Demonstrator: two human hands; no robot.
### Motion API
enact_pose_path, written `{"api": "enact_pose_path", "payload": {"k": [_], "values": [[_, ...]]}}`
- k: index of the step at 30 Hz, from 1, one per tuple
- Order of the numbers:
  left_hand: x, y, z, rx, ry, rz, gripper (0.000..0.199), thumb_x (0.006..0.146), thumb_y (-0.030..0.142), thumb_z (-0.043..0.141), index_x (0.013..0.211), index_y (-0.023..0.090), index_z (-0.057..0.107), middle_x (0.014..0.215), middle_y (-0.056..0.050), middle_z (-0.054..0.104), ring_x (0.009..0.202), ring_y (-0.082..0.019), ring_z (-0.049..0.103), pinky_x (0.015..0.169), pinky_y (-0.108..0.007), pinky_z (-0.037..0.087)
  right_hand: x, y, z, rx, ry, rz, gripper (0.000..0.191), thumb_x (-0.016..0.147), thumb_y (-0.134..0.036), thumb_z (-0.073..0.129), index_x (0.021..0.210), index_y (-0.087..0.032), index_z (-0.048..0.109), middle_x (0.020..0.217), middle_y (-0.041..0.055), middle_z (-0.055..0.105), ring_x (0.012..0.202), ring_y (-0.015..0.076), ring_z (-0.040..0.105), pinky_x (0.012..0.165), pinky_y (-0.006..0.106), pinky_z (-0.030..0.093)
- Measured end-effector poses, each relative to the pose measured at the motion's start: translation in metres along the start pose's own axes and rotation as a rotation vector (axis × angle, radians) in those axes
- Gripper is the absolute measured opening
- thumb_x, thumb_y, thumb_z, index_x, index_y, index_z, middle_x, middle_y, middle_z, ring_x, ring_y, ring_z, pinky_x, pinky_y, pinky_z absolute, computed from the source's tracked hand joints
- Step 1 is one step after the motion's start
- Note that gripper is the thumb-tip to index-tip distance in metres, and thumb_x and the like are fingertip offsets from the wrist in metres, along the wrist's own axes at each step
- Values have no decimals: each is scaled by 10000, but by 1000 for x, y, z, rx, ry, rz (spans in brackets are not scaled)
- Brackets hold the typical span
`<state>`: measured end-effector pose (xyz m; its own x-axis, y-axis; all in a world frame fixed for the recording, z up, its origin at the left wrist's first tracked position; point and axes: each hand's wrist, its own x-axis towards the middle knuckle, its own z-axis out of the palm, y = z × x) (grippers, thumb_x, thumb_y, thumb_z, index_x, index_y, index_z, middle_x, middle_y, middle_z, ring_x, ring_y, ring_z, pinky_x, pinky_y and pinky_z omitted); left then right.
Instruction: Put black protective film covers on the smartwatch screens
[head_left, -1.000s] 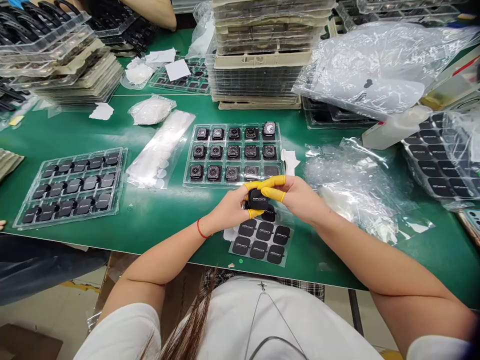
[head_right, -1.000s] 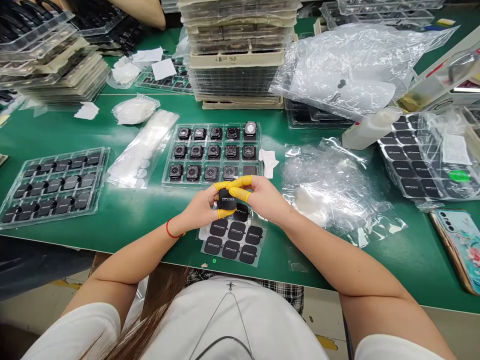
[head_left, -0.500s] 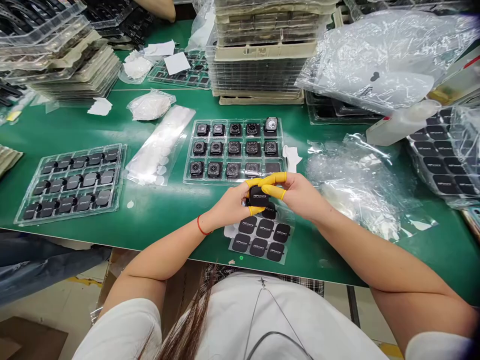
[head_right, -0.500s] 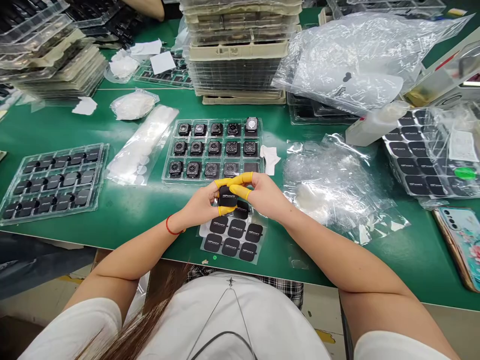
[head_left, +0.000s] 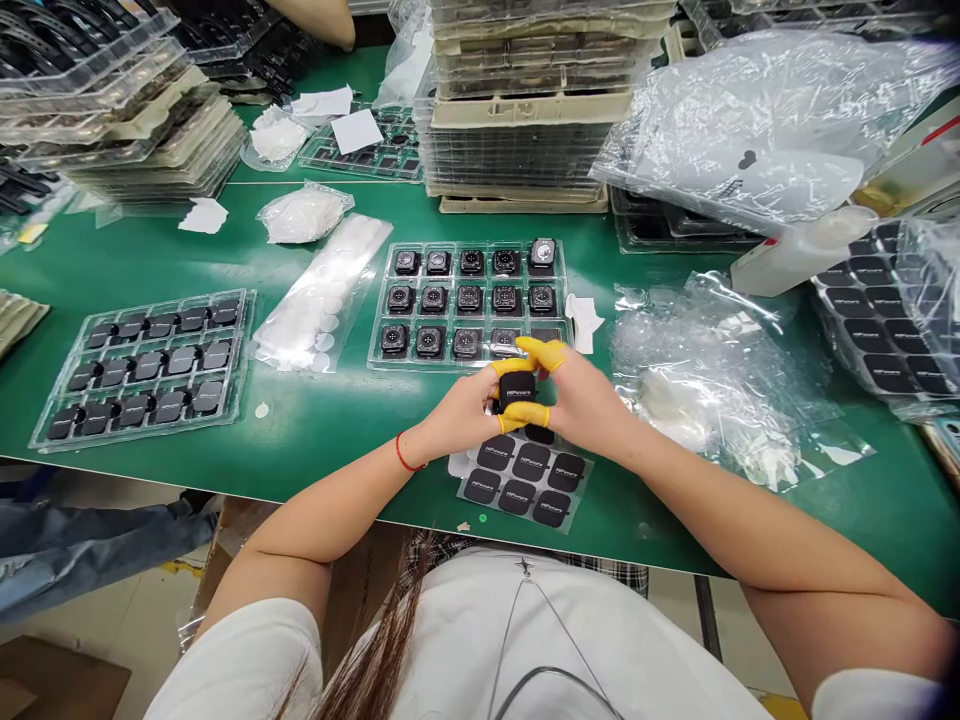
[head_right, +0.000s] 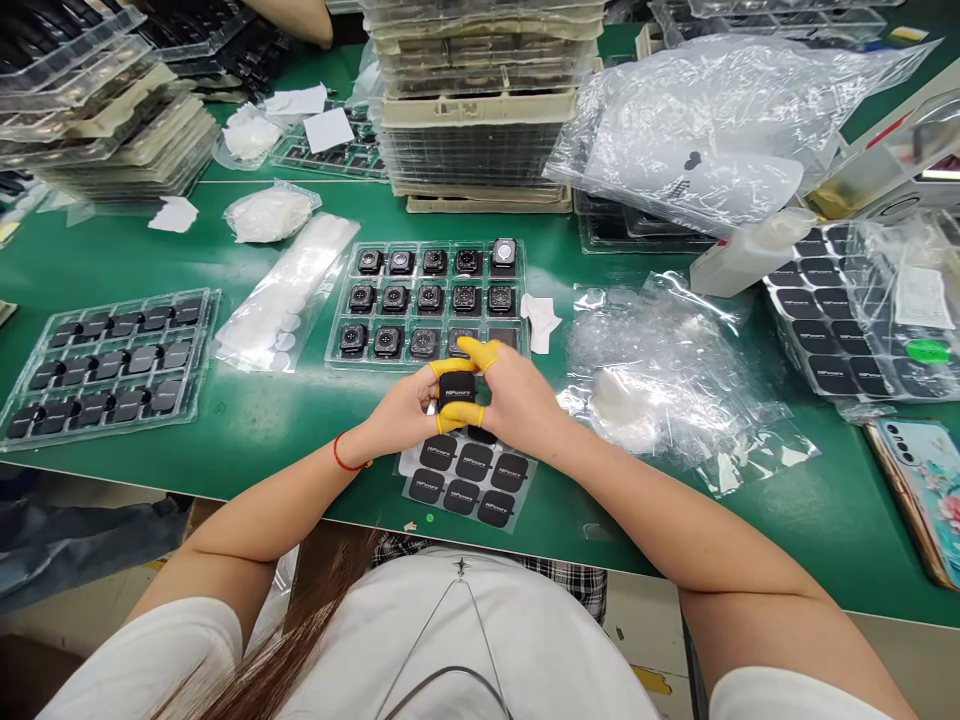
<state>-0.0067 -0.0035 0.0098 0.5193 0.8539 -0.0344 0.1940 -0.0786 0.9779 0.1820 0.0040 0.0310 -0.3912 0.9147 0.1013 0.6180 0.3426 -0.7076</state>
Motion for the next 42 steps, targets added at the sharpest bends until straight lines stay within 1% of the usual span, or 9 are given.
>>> {"api": "enact_pose_path", "payload": {"k": [3,11,15,18,22,29,34,39,42], "values": [[1,-2,2,14,-42,-28,551,783,244,701,1299,241,508,1105,-63,688,897,-181,673,799,-323,544,3,2,2,220,-100,93,464,824,-422,652,1253,-251,611,1172,72,676,1048,276,628,888,419,503],[11,-6,-18,-81,-309,-272,904,886,373,595,1550,157,21,840,-44,756,776,-156,685,737,-287,486,50,53,-42,63,327,283,193,871,-304,552,998,-202,656,924,77,711,847,242,650,765,376,488],[3,1,-32,107,-498,-270,656,895,446,570,1442,182,323,698,29,737,467,-108,536,485,-247,341,58,59,-48,-288,186,260,255,900,-293,521,1076,-198,679,896,94,721,834,283,651,727,384,469],[-3,10,-43,199,-423,-265,347,879,530,566,974,197,590,600,32,694,464,-124,556,451,-260,333,56,58,-40,-443,-22,175,280,920,-270,493,1086,-193,705,966,107,725,871,295,646,736,384,468],[-7,24,-64,246,-405,-329,404,882,567,542,719,203,602,670,-10,733,582,-155,654,542,-258,432,61,62,-37,-476,-81,57,318,925,-184,464,1096,-154,731,1122,128,693,1035,281,609,856,381,467],[-6,30,-59,-41,-297,-166,526,923,412,550,1396,201,458,949,-58,763,932,-173,700,819,-292,507,108,65,-45,-771,-191,6,383,865,-277,653,1203,-103,697,1147,183,684,1086,351,530,806,408,445],[7,5,-20,-307,-44,-104,496,826,260,676,1282,138,522,955,-92,732,959,-178,684,904,-347,510,124,60,-40,-821,-186,-9,220,822,-204,665,985,-77,741,1011,216,699,1044,353,557,835,408,417],[13,-14,-7,-386,40,-132,538,800,200,682,1296,144,481,943,-64,681,964,-163,650,937,-361,492,101,53,-40,-730,-5,107,360,901,-114,421,1157,-33,660,981,213,692,977,326,609,800,412,446],[12,-17,-3,-396,32,-136,728,799,202,678,1430,180,314,984,-52,636,954,-156,624,920,-358,495,66,39,-30,-286,74,99,353,947,-207,402,1218,-158,623,1051,103,703,913,241,636,758,351,488]]}}
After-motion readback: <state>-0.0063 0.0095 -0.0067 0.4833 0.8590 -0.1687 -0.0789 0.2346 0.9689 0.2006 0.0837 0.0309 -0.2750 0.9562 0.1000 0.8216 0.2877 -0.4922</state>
